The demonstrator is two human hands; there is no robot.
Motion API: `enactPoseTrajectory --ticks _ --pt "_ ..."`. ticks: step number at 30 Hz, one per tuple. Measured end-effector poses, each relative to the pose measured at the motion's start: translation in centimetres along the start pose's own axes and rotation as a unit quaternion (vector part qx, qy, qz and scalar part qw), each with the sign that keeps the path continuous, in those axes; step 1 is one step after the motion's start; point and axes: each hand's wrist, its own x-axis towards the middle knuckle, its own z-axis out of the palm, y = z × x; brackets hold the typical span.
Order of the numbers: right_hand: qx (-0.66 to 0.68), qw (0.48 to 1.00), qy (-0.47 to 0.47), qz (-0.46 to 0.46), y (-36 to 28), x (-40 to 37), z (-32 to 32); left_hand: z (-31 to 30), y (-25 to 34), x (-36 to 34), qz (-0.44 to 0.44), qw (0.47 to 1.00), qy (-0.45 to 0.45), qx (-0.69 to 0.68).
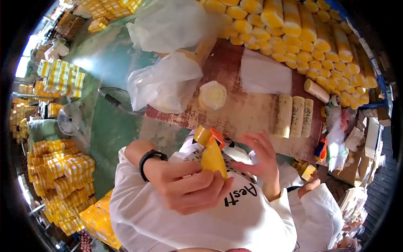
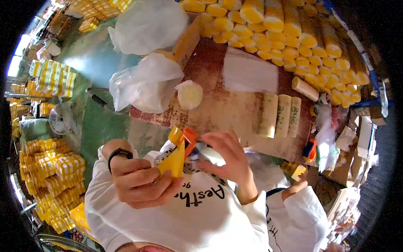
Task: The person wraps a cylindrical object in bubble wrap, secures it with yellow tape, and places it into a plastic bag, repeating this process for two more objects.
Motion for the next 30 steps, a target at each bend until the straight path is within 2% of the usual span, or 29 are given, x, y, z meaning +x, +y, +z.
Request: enactPoseTrajectory --ticks 1,4,5,8,9,12,13,16,18,19,21,24,25,27,28,29,30 --pt "0.039 0.998 0.024 -0.049 -0.9 0.9 -0.4 0.3 0.4 0.3 -0.008 1.000 -0.011 0.015" --pt "0.082 0.981 0.010 -0.178 -2.4 2.4 -0.7 0.9 1.3 1.0 -0.060 0.996 -0.051 0.043" --pt "0.063 0.975 0.045 -0.208 -2.1 2.6 -0.1 1.0 1.8 0.7 -0.079 0.994 -0.056 0.047" --pt "0.091 0.978 0.027 -0.184 -1.9 3.3 -0.5 0.9 1.8 0.8 -0.065 0.991 -0.088 0.080" --pt "0.126 0.975 0.035 -0.180 -1.7 3.7 -0.4 0.6 2.0 0.9 -0.092 0.987 -0.110 0.076" --pt "0.109 0.975 0.056 -0.184 -1.5 3.7 -1.5 1.0 2.0 2.1 -0.161 0.975 -0.108 0.112" --pt "0.115 0.975 0.067 -0.178 -1.7 3.6 -2.1 0.7 2.1 2.6 -0.178 0.970 -0.132 0.105" --pt "0.103 0.975 0.087 -0.174 -2.3 3.0 -4.0 1.1 2.4 3.3 -0.201 0.972 -0.109 0.047" --pt "0.061 0.977 0.083 -0.189 -2.5 2.7 -5.0 1.8 3.5 2.3 -0.253 0.961 -0.109 0.010" --pt "0.044 0.978 0.090 -0.185 -2.5 2.5 -5.0 2.1 3.9 1.9 -0.278 0.954 -0.109 -0.011" --pt "0.012 0.979 0.105 -0.175 -2.3 2.3 -4.9 2.7 3.6 1.8 -0.307 0.951 -0.042 -0.004" --pt "-0.047 0.983 0.144 -0.100 -1.4 1.6 -4.9 2.5 3.1 1.9 -0.421 0.904 0.029 0.062" --pt "-0.012 0.979 0.180 -0.100 -0.5 1.4 -4.8 2.3 2.6 1.5 -0.436 0.894 0.056 0.086" --pt "-0.006 0.978 0.206 -0.028 0.4 0.3 -5.3 2.3 0.8 -0.2 -0.432 0.885 0.121 0.123" --pt "-0.004 0.975 0.220 0.006 1.0 -0.2 -5.4 2.5 -0.3 -1.6 -0.462 0.874 0.098 0.114" --pt "0.002 0.963 0.270 0.001 2.3 -0.6 -4.9 3.0 -1.4 -3.3 -0.492 0.861 0.073 0.104" --pt "0.019 0.960 0.275 0.058 2.8 -0.8 -4.9 4.2 -2.5 -5.5 -0.547 0.834 0.066 0.033"
